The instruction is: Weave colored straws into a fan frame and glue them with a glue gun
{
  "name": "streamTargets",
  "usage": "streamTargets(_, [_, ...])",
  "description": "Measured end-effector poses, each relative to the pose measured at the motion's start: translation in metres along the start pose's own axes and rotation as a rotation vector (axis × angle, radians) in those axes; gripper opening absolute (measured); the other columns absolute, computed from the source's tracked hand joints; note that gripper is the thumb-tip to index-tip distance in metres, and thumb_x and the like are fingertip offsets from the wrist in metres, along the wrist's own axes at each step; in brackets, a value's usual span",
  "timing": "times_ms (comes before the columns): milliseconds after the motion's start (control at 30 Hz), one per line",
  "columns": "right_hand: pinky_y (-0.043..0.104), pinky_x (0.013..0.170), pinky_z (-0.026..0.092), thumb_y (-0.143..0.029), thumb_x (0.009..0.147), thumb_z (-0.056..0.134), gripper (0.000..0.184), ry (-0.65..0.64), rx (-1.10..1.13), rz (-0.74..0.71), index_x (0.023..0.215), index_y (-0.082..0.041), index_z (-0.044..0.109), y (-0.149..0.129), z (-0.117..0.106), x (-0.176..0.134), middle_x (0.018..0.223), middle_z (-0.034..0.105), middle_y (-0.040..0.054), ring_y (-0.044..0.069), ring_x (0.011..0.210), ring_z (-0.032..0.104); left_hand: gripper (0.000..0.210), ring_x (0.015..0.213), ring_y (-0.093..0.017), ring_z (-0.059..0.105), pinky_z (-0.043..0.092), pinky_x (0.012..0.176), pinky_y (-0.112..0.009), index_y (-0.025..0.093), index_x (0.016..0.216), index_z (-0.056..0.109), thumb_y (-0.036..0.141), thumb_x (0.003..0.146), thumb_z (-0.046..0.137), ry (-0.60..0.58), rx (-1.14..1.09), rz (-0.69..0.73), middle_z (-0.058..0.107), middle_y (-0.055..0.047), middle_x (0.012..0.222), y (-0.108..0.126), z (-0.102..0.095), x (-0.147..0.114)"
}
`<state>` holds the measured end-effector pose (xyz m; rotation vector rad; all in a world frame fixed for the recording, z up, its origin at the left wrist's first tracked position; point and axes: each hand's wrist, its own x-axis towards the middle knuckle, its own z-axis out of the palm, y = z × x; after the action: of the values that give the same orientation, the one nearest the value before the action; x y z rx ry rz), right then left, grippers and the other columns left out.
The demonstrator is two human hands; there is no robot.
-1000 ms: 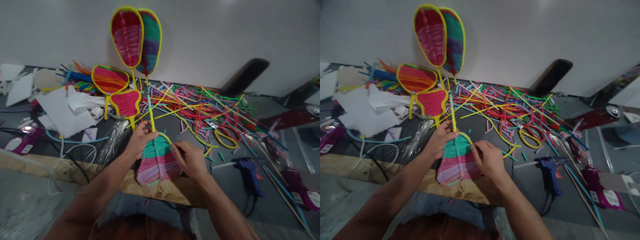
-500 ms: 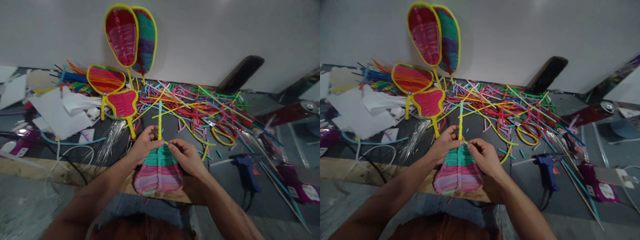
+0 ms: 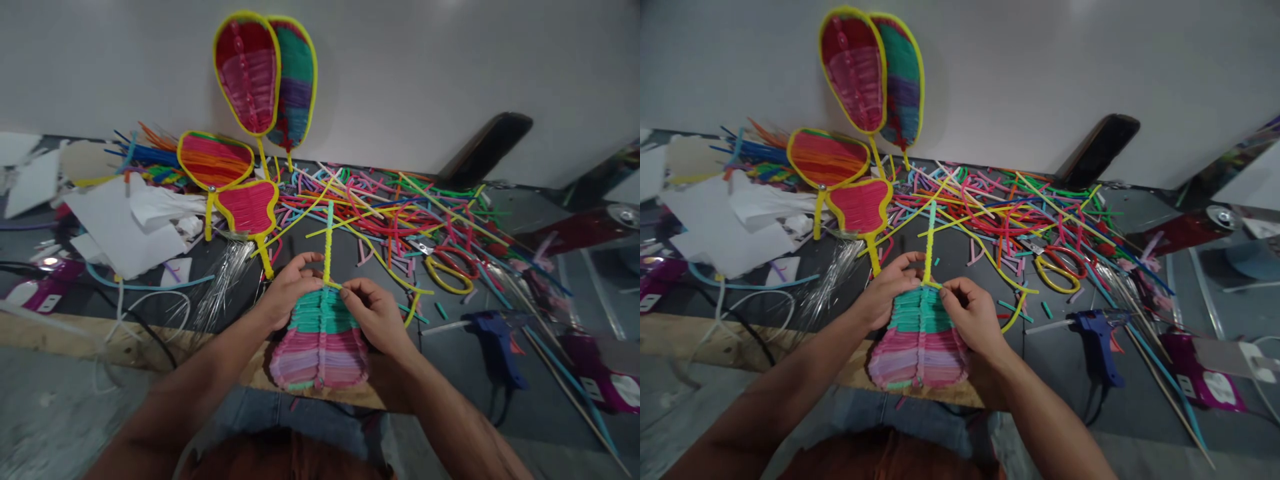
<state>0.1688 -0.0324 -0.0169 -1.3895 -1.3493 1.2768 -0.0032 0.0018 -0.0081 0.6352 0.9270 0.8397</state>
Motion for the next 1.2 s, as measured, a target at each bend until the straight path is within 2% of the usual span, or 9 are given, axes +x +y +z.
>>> streamTargets(300, [0.021,0.049,0.036,-0.043,0.082,0.057,0.026,-0.002,-0.017,0.002,0.075,-0.018,0.060,0.0027,0.0005,-0.0008,0.062,0.050,-0.0025,0.010,0.054,0.042,0.059,0.056,-0.009,0.057,0.043,0.055,-0.021,0.019,0.109,0.049,0.016,0.056,0.075,0.046,0.039,-0.005,0.060,0.005,0.074,0.0026,0.0000,-0.0011])
streamTargets(733, [0.022,0.053,0.038,-0.040,0.081,0.058,0.023,0.001,-0.017,0.003,0.075,-0.018,0.061,0.0001,0.0023,-0.0005,0.063,0.051,-0.0027,0.011,0.057,0.044,0.057,0.055,-0.008,0.054,0.040,0.053,-0.020,0.020,0.108,0.049,0.013,0.056,0.071,0.066,0.051,0.005,0.058,0.007,0.072,0.0007,0.0002,0.0008])
streamTargets(933, [0.021,0.051,0.037,-0.038,0.082,0.058,0.021,0.007,-0.017,0.016,0.078,-0.017,0.062,0.0026,0.0024,-0.0008,0.063,0.051,-0.0023,0.010,0.057,0.044,0.053,0.060,-0.008,0.056,0.042,0.056,-0.020,0.020,0.108,0.050,0.019,0.061,0.075,0.045,0.056,0.021,0.057,0.006,0.078,-0.0015,-0.0022,0.0017])
streamTargets(1200, [0.022,0.052,0.039,-0.040,0.082,0.057,0.024,0.002,-0.022,-0.022,0.076,-0.017,0.061,0.0043,0.0010,0.0000,0.064,0.054,-0.0018,0.010,0.057,0.045,0.056,0.060,-0.009,0.056,0.041,0.055,-0.020,0.020,0.109,0.050,0.012,0.057,0.069,0.038,0.076,0.033,0.060,0.005,0.078,-0.0005,-0.0016,0.0016])
